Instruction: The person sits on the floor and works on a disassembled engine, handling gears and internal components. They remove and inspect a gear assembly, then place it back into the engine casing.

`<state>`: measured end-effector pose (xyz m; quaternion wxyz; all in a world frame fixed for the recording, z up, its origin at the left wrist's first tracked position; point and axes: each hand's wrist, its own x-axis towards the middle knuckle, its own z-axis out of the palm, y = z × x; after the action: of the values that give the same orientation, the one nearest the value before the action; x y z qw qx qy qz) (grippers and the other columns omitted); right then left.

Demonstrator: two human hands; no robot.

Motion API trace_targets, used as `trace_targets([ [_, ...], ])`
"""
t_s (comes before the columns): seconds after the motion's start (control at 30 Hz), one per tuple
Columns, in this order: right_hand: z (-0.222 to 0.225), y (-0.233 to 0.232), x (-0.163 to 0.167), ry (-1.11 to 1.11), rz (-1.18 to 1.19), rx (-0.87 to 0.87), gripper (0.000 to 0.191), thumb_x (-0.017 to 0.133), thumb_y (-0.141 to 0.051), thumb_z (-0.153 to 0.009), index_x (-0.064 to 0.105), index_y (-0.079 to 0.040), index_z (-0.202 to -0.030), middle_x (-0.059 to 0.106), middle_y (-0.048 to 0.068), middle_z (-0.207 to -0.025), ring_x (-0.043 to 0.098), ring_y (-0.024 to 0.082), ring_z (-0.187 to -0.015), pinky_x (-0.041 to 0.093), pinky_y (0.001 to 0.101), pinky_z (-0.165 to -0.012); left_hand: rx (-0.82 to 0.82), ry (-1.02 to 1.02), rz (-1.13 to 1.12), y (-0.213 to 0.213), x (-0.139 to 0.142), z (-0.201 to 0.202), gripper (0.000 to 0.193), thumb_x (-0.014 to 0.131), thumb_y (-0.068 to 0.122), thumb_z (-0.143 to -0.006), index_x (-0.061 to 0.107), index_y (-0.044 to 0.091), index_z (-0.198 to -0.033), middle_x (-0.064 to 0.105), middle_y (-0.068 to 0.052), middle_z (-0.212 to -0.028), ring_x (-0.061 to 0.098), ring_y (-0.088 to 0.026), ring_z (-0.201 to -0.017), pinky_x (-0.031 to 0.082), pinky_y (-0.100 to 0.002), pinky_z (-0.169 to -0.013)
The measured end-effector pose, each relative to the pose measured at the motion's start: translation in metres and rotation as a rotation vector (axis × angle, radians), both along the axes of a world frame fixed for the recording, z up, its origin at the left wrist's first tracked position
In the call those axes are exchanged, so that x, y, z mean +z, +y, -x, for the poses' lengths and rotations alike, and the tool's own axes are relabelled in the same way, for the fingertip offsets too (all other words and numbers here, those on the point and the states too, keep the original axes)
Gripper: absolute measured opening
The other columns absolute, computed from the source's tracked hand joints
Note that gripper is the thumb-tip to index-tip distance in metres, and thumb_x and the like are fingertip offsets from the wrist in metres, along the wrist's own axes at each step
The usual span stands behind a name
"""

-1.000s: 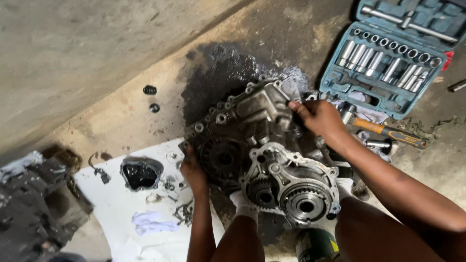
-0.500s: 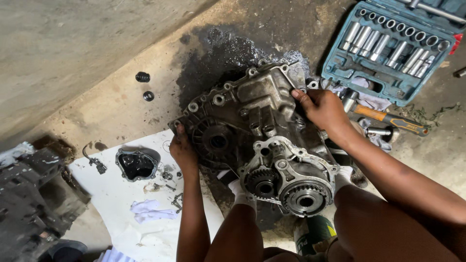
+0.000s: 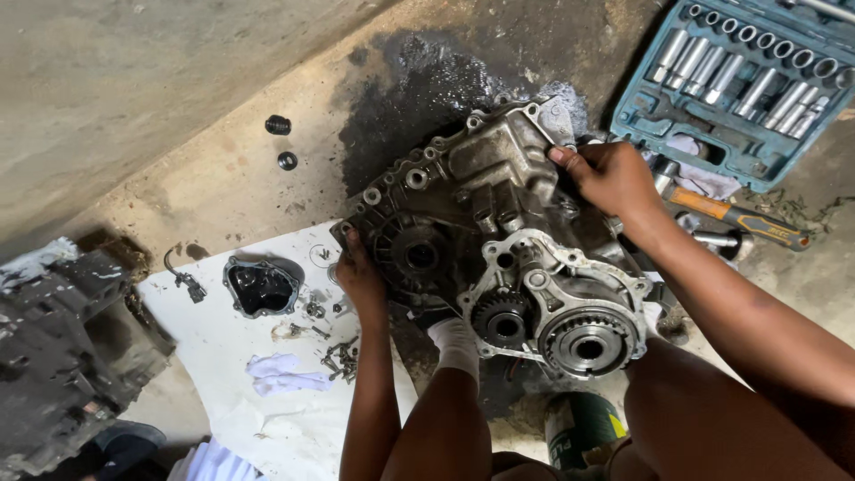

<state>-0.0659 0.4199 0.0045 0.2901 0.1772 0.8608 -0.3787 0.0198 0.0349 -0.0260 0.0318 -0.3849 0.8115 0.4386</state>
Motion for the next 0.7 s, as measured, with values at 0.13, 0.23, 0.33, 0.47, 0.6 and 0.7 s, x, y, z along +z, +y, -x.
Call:
trace_targets([
  [0.13,0.001,0.0,-0.004,0.057,0.037,-0.026,0.054,0.069,-0.054,-0.097,0.078,-0.002,-0.089,0.061,0.013,-0.053,0.051,0.02,-0.045,0.044,0.0411,-0.054,0.016,0.028,-0.058,0.001,0.0,-0.01,0.06,0.055,0.05,-0.105,0.068,-0.004,-0.083,0.054,-0.001,-0.06,0.041,-0.011,-0.055,0.036,-0.033,-0.051],
  [0.23,-0.001,0.002,-0.011,0.086,0.016,-0.013,0.054,0.07,-0.054,-0.098,0.078,-0.001,-0.092,0.057,0.013,-0.05,0.047,0.019,-0.045,0.043,0.0393,-0.053,0.057,0.018,-0.088,0.005,0.006,-0.011,0.059,0.055,0.051,-0.102,0.07,-0.003,-0.084,0.054,0.0,-0.058,0.042,-0.011,-0.054,0.034,-0.033,-0.05],
  [0.33,-0.005,0.005,-0.017,0.064,0.014,-0.032,0.056,0.071,-0.054,-0.099,0.076,0.002,-0.089,0.054,0.012,-0.05,0.044,0.016,-0.047,0.041,0.0378,-0.052,0.05,0.005,-0.086,0.007,0.014,-0.008,0.061,0.056,0.051,-0.104,0.069,-0.004,-0.082,0.049,-0.001,-0.058,0.038,-0.012,-0.055,0.031,-0.034,-0.051],
  [0.47,-0.012,0.006,-0.018,0.115,0.044,-0.091,0.056,0.072,-0.049,-0.1,0.074,0.004,-0.083,0.052,0.008,-0.049,0.039,0.013,-0.048,0.037,0.037,-0.048,-0.04,0.045,0.008,0.004,0.019,0.008,0.059,0.055,0.052,-0.104,0.069,-0.003,-0.087,0.054,0.001,-0.058,0.042,-0.011,-0.054,0.036,-0.032,-0.052],
  [0.6,-0.012,0.002,-0.012,0.189,0.077,-0.088,0.058,0.071,-0.046,-0.105,0.069,0.006,-0.077,0.048,0.007,-0.051,0.035,0.011,-0.053,0.035,0.0377,-0.049,-0.049,-0.031,-0.058,0.001,0.024,0.015,0.065,0.056,0.052,-0.108,0.065,-0.009,-0.086,0.048,-0.006,-0.064,0.037,-0.016,-0.061,0.032,-0.037,-0.056],
  [0.7,-0.006,0.001,-0.006,0.1,0.039,-0.082,0.055,0.071,-0.045,-0.101,0.073,0.005,-0.079,0.047,0.008,-0.048,0.034,0.013,-0.049,0.032,0.0389,-0.048,0.016,-0.011,-0.067,0.009,0.028,0.005,0.061,0.055,0.052,-0.103,0.07,-0.006,-0.093,0.055,-0.006,-0.065,0.041,-0.016,-0.061,0.036,-0.036,-0.055],
])
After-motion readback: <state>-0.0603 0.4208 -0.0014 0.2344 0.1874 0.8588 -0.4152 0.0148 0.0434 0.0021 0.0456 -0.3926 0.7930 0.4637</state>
